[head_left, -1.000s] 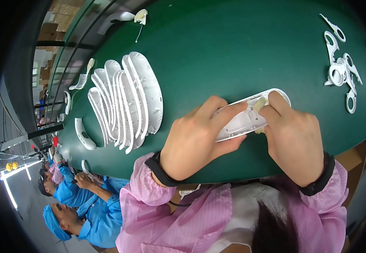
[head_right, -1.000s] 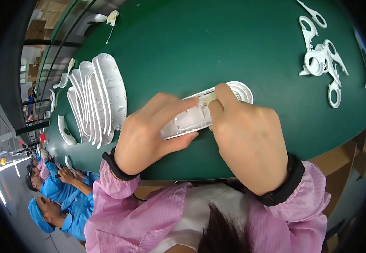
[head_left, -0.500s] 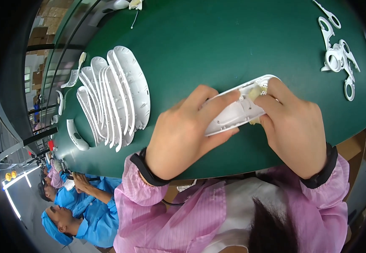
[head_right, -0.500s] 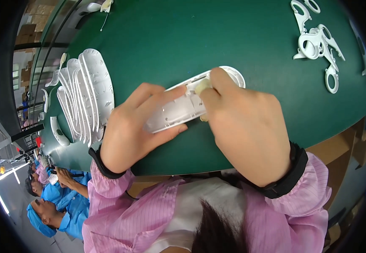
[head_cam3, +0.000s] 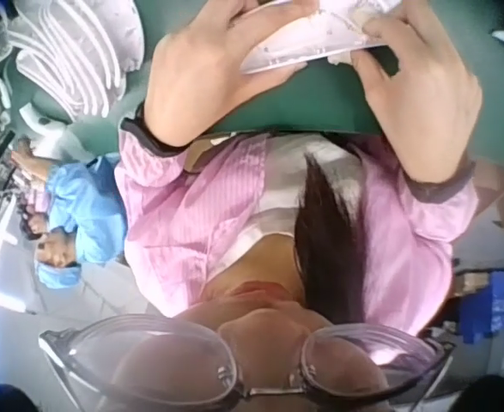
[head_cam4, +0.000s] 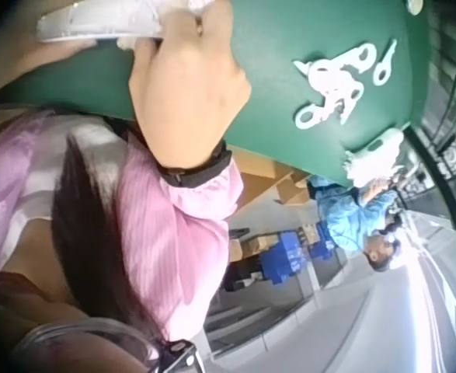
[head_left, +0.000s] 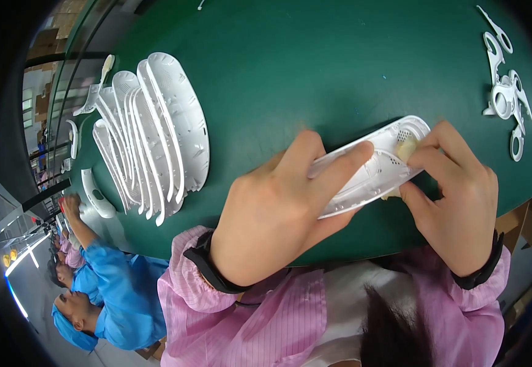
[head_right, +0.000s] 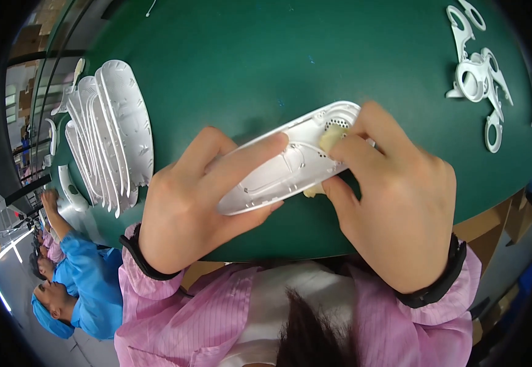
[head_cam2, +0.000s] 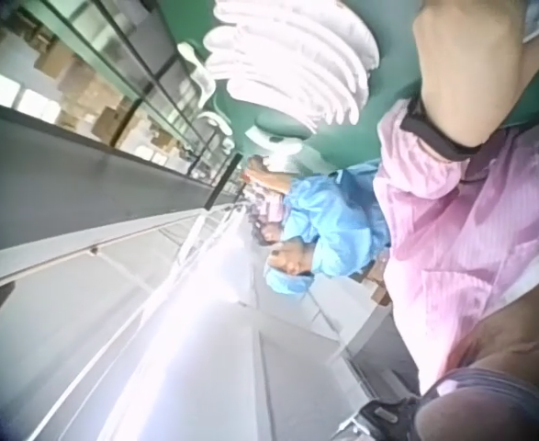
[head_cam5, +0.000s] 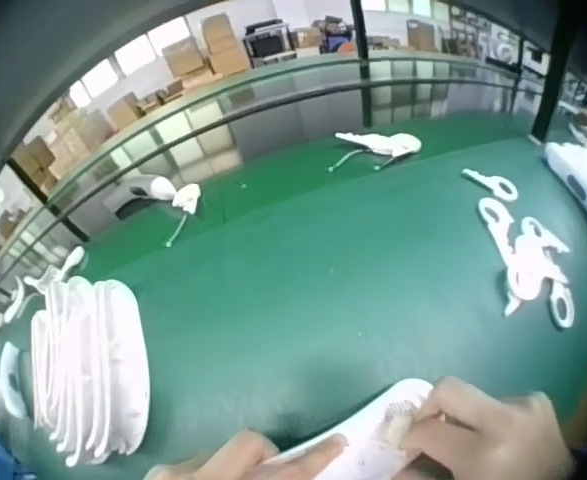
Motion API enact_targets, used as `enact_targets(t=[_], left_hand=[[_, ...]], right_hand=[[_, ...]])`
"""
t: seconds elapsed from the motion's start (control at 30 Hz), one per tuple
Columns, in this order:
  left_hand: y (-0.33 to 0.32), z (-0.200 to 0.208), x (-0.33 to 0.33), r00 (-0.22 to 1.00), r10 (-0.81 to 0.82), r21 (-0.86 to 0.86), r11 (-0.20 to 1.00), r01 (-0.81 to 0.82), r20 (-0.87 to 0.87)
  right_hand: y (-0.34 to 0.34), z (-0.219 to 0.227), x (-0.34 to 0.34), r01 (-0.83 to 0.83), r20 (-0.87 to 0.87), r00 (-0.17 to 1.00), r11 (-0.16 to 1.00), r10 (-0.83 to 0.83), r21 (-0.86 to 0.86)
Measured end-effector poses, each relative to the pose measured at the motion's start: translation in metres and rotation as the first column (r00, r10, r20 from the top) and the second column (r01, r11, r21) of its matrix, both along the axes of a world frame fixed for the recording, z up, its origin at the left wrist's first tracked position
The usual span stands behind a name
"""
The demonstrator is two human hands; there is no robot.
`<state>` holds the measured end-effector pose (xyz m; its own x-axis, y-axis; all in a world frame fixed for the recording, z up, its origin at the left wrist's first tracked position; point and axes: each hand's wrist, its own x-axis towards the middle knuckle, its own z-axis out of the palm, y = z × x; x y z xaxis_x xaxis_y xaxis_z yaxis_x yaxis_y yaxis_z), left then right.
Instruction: Assembling white plastic housing components on a factory production line.
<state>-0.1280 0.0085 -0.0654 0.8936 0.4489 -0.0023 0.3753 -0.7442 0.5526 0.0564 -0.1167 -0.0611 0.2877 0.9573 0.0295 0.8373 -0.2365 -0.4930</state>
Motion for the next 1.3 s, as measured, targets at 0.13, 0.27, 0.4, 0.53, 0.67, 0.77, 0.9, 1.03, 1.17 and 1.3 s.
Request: enact_targets(t=[0.13, 0.27, 0.4, 0.53, 0.67, 0.77, 0.9, 1.03, 1.17, 1.3], left_hand=[[-0.002, 0.001, 0.000, 1.000, -0.003, 0.014, 1.000, 0.004, -0.020], [-0.002, 0.004, 0.003, 0.999, -0.002, 0.010, 1.000, 0.003, -0.039], [-0.003, 0.005, 0.005, 0.996, -0.033, 0.020, 0.999, 0.034, -0.082], [-0.003, 0.005, 0.006, 0.984, -0.048, 0.025, 0.998, 0.053, -0.171], [-0.003, 0.009, 0.007, 0.982, -0.050, 0.000, 0.999, 0.051, -0.180], [-0.002, 0.009, 0.009, 0.976, -0.087, -0.021, 0.996, 0.085, -0.197], [-0.005, 0.001, 0.007, 0.996, -0.066, -0.086, 0.994, 0.060, -0.063], [-0.009, 0.001, 0.006, 0.997, -0.061, -0.038, 0.998, 0.059, -0.047], [-0.007, 0.005, 0.008, 0.995, -0.065, -0.016, 0.998, 0.064, -0.074], [-0.008, 0.007, 0.010, 1.000, 0.011, 0.039, 0.999, -0.011, 0.012]], right_hand=[[-0.005, -0.001, 0.001, 0.078, -0.019, 0.997, 0.996, -0.079, -0.047], [-0.008, 0.000, 0.001, 0.051, 0.031, 0.998, 0.998, -0.050, -0.025], [-0.008, 0.004, 0.004, 0.022, 0.087, 0.996, 0.997, -0.015, -0.078], [-0.015, 0.006, 0.010, -0.023, 0.019, 0.999, 0.994, 0.025, -0.106], [-0.026, 0.008, 0.010, -0.012, -0.047, 0.999, 0.999, 0.010, -0.032], [-0.028, 0.008, 0.007, -0.007, -0.082, 0.997, 1.000, 0.007, -0.003], [-0.027, 0.002, 0.001, -0.050, -0.035, 0.998, 0.999, 0.050, -0.011], [-0.024, 0.003, 0.000, -0.053, -0.005, 0.999, 0.998, 0.053, -0.019], [-0.015, -0.004, 0.002, -0.066, 0.068, 0.996, 0.997, 0.064, 0.026], [-0.004, -0.009, 0.001, -0.088, 0.065, 0.995, 0.991, 0.082, 0.098]])
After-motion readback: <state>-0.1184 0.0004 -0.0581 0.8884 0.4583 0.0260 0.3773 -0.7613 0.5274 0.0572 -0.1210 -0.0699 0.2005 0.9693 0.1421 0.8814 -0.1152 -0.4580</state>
